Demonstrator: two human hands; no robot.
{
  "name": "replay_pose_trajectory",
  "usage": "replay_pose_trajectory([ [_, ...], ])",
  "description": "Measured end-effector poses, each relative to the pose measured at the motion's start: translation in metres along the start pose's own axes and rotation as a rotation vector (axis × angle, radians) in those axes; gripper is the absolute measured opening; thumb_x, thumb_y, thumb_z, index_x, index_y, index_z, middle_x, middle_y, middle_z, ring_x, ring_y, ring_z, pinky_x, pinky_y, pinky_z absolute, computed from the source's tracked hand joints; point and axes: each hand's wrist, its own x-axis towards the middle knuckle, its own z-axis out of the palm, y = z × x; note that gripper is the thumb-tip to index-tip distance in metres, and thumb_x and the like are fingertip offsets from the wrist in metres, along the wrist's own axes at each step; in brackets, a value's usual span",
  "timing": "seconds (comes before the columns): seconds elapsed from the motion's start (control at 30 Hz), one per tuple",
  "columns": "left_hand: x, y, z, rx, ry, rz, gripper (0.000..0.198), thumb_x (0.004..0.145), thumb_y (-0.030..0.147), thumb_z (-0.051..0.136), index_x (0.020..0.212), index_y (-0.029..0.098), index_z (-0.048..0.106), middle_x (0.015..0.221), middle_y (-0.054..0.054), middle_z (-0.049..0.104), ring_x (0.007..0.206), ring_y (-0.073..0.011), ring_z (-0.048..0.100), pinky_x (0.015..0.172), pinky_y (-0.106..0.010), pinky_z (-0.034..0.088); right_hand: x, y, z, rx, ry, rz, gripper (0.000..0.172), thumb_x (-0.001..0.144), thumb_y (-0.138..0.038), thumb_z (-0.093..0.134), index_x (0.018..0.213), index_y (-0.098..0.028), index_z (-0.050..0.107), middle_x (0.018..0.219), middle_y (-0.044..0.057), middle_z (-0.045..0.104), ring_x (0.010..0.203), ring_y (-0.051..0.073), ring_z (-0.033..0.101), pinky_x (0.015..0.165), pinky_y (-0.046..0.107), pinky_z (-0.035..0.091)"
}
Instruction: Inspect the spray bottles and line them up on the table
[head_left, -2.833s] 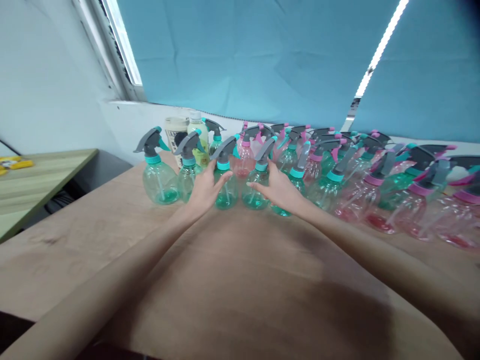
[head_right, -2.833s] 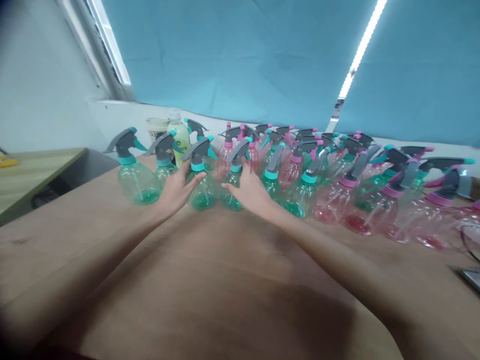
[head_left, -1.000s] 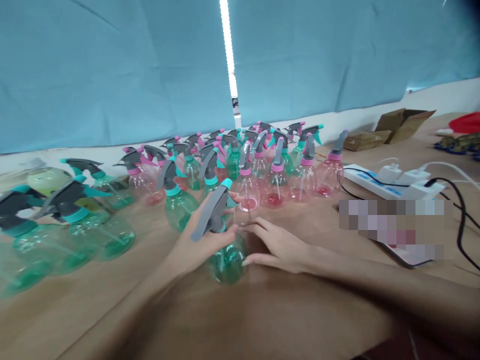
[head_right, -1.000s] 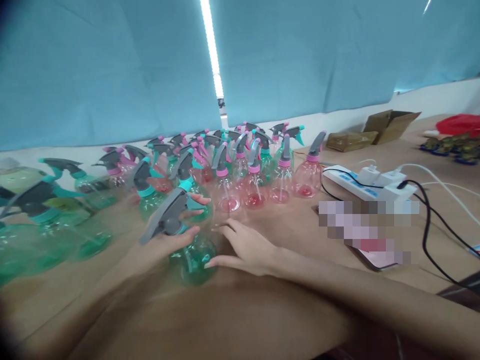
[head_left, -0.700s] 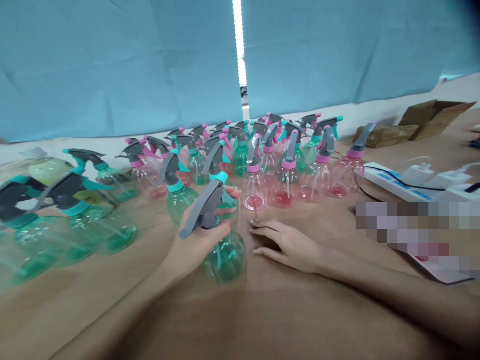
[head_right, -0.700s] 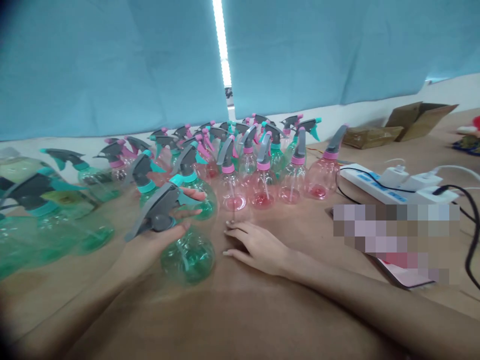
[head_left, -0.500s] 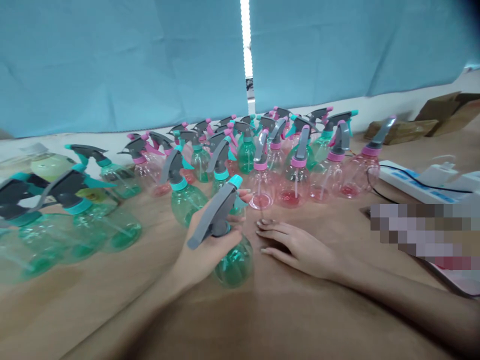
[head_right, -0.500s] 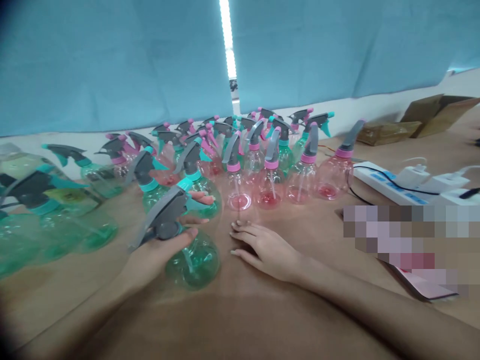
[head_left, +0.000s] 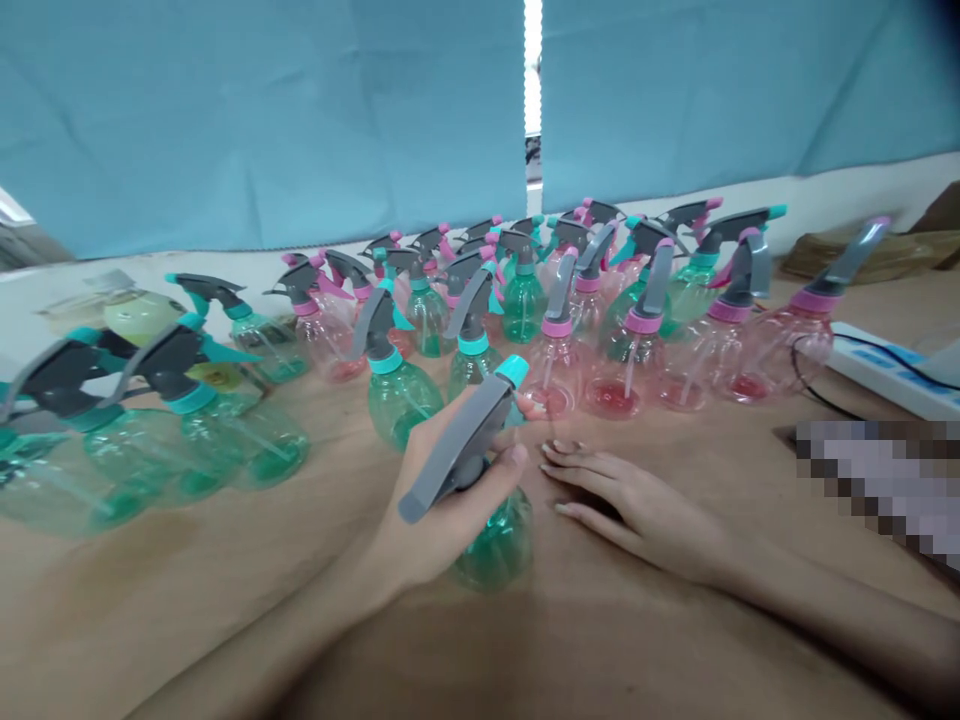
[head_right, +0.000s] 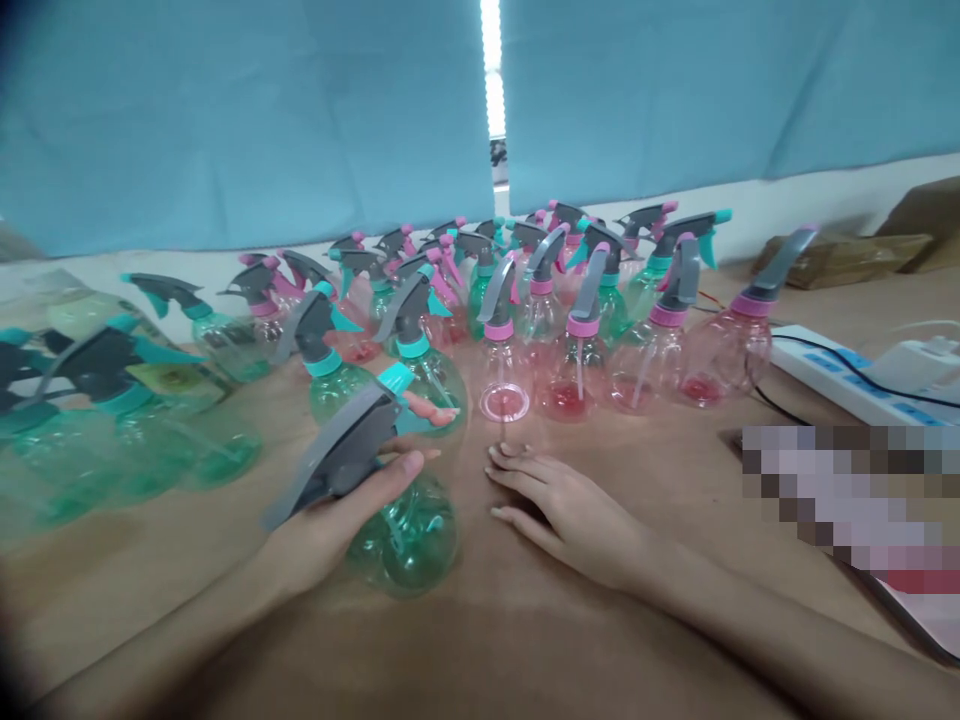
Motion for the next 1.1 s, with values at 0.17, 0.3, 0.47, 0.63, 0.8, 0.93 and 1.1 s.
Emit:
replay_pose_trajectory([
  [0.17, 0.001, -0.002, -0.001, 0.066, -0.025, 0.031, 0.008, 0.082, 0.029, 0.054, 0.09, 0.027, 0.056, 0.057, 0.005, 0.053, 0.052, -0.0179, 0.06, 0.047, -0.029, 0.044, 0.0, -0.001, -0.001, -0.031, -0.024, 0.01, 0.044, 0.097, -0.038, 0.047, 0.138, -0.023, 0.05, 0.142, 0.007, 0.053, 0.134, 0.024, 0.045, 0.111, 0.05, 0.037],
  [0.3, 0.004, -0.003, -0.002, 0.036, -0.026, 0.104, 0.009, 0.085, 0.028, 0.054, 0.092, 0.027, 0.059, 0.07, 0.003, 0.063, 0.06, -0.0178, 0.062, 0.054, -0.03, 0.05, 0.001, 0.0, -0.001, -0.027, -0.024, 0.002, 0.044, 0.097, -0.038, 0.047, 0.138, -0.023, 0.05, 0.143, 0.007, 0.052, 0.134, 0.024, 0.044, 0.111, 0.05, 0.037],
  [0.47, 0.002, -0.003, -0.003, -0.005, 0.002, 0.114, 0.008, 0.087, 0.028, 0.056, 0.087, 0.026, 0.064, 0.087, 0.002, 0.07, 0.077, -0.018, 0.067, 0.071, -0.03, 0.055, 0.001, -0.002, -0.002, -0.023, -0.02, 0.005, 0.044, 0.097, -0.037, 0.047, 0.138, -0.022, 0.05, 0.142, 0.007, 0.053, 0.134, 0.024, 0.045, 0.111, 0.048, 0.038],
  [0.63, 0.0, -0.004, -0.005, -0.081, -0.036, 0.022, 0.01, 0.084, 0.034, 0.06, 0.088, 0.025, 0.062, 0.084, 0.001, 0.067, 0.068, -0.017, 0.063, 0.062, -0.029, 0.051, 0.0, -0.001, -0.002, -0.021, -0.024, 0.01, 0.045, 0.098, -0.038, 0.046, 0.139, -0.021, 0.049, 0.142, 0.008, 0.053, 0.134, 0.023, 0.044, 0.113, 0.047, 0.036],
  [0.8, -0.004, -0.011, -0.006, -0.052, -0.022, -0.004, 0.018, 0.089, 0.044, 0.058, 0.09, 0.026, 0.061, 0.084, 0.002, 0.064, 0.074, -0.0163, 0.06, 0.063, -0.027, 0.045, 0.0, 0.001, -0.001, -0.022, -0.028, -0.007, 0.045, 0.098, -0.039, 0.045, 0.139, -0.019, 0.049, 0.144, 0.008, 0.051, 0.136, 0.022, 0.042, 0.114, 0.046, 0.034],
  [0.93, -0.007, -0.017, -0.007, -0.066, 0.008, -0.018, 0.023, 0.09, 0.048, 0.056, 0.086, 0.025, 0.061, 0.077, 0.001, 0.062, 0.08, -0.0182, 0.06, 0.059, -0.027, 0.041, -0.001, 0.001, -0.001, -0.012, -0.019, -0.002, 0.045, 0.098, -0.039, 0.045, 0.138, -0.019, 0.05, 0.144, 0.008, 0.051, 0.136, 0.023, 0.042, 0.114, 0.045, 0.034],
  [1.1, -0.002, -0.008, -0.007, -0.048, -0.02, -0.004, 0.019, 0.088, 0.042, 0.057, 0.084, 0.024, 0.062, 0.074, 0.0, 0.062, 0.068, -0.0173, 0.059, 0.055, -0.028, 0.042, 0.0, 0.001, 0.0, 0.003, -0.009, -0.001, 0.045, 0.098, -0.039, 0.047, 0.138, -0.02, 0.05, 0.143, 0.008, 0.051, 0.136, 0.023, 0.042, 0.114, 0.045, 0.033],
])
